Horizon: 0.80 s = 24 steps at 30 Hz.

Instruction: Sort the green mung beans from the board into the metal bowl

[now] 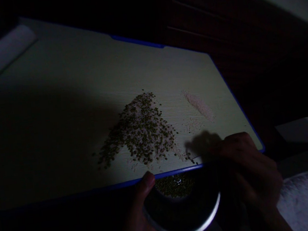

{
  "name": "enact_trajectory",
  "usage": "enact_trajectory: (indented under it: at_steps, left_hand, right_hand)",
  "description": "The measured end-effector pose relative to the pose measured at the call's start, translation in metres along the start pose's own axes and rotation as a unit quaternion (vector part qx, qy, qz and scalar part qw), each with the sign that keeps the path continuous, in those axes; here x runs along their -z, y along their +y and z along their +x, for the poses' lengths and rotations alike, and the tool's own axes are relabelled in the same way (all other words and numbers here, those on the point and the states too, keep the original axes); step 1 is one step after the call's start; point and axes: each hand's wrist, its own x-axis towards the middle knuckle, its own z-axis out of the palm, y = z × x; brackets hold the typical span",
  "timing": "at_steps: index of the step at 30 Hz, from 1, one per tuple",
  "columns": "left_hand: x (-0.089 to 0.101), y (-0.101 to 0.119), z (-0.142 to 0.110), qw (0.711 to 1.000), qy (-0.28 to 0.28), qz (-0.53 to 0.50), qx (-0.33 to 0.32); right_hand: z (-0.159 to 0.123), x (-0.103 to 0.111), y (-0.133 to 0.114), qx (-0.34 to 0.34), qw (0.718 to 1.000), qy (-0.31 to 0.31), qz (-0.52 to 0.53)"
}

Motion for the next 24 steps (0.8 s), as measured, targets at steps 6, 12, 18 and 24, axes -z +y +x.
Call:
enact_trajectory:
  at_steps: [6, 12, 18, 24]
  left_hand:
    - [-0.009, 0.001, -0.003, 1.0, 0.014, -0.003, 0.005]
    - [-0.011, 0.002, -0.005, 0.999, 0.031, 0.005, -0.012]
    - [-0.011, 0.001, -0.004, 1.0, 0.016, -0.001, -0.019]
    - [-0.011, 0.002, -0.005, 1.0, 0.008, -0.011, -0.013]
  right_hand:
    - [-0.005, 0.006, -0.004, 0.009, 1.0, -0.013, 0.007]
    - [-0.004, 0.003, -0.001, -0.003, 1.0, 0.004, -0.004]
    - [0.002, -0.003, 0.004, -0.022, 0.999, 0.017, -0.042]
    - [0.004, -0.003, 0.003, -0.008, 1.0, 0.013, -0.005]
